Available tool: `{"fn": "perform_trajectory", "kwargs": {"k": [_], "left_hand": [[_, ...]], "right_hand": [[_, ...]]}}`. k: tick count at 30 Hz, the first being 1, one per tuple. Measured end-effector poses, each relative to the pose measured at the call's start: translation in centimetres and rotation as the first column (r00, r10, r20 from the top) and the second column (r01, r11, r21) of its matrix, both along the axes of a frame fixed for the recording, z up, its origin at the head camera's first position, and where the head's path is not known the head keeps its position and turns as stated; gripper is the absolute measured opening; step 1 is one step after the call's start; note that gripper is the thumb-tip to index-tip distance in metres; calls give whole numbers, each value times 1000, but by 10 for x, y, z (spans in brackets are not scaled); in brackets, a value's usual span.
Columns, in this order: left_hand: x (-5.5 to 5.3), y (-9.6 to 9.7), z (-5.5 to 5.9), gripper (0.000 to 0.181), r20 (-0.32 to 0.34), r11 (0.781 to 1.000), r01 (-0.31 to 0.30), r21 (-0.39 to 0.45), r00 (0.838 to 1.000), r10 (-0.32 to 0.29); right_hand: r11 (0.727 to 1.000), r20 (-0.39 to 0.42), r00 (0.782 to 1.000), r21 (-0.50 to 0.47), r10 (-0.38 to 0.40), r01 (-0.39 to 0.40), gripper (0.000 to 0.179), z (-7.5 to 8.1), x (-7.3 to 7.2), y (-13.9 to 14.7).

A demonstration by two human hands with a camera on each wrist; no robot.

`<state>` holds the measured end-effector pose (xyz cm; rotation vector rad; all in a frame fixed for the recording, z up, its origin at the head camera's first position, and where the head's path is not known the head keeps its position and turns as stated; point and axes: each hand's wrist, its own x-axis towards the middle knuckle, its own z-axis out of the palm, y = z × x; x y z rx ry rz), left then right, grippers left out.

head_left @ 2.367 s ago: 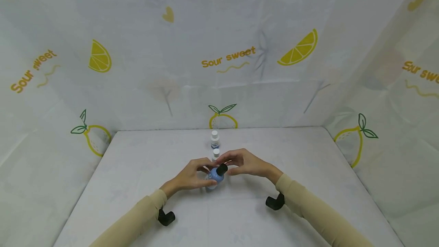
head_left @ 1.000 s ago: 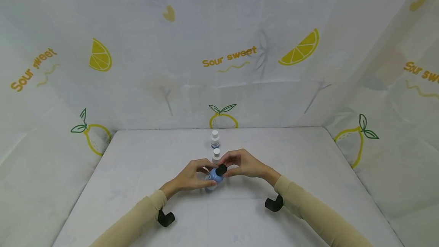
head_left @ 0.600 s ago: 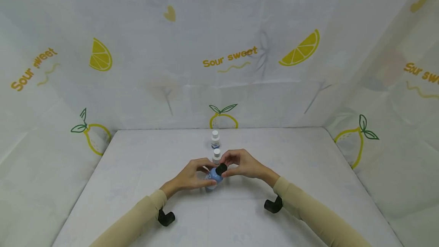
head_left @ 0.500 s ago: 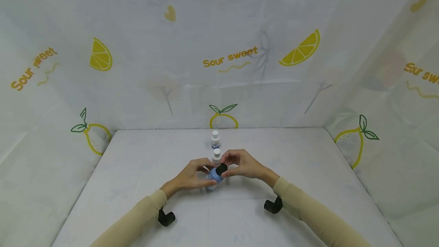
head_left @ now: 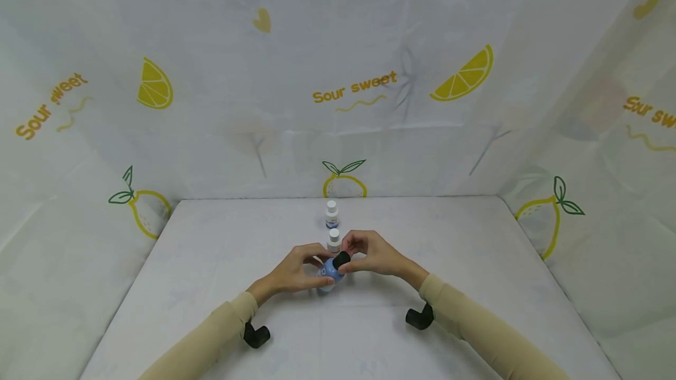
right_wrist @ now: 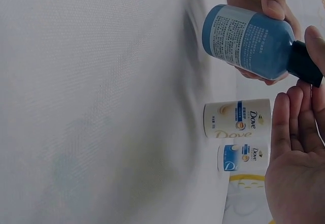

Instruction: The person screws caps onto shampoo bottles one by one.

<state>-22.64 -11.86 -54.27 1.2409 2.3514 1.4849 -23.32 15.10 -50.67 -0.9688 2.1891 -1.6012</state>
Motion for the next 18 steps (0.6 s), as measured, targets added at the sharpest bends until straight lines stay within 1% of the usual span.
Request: {"fn": "perform_trajectory", "kwargs": {"k": [8, 15, 18], "left_hand": [[0, 0, 0, 40, -10, 1000, 4, -1, 1000, -4], [1, 0, 1, 40, 8, 1000, -4, -8, 1000, 4], [0, 0, 0, 39, 5, 1000, -2, -5, 1000, 2]], "right_hand": [[1000, 9, 1000, -3, 2, -2, 30, 0, 1, -1], [1000, -9, 1000, -2, 13, -13, 31, 0, 2, 0], [1000, 2, 1000, 9, 17, -17, 34, 1, 2, 1]]}}
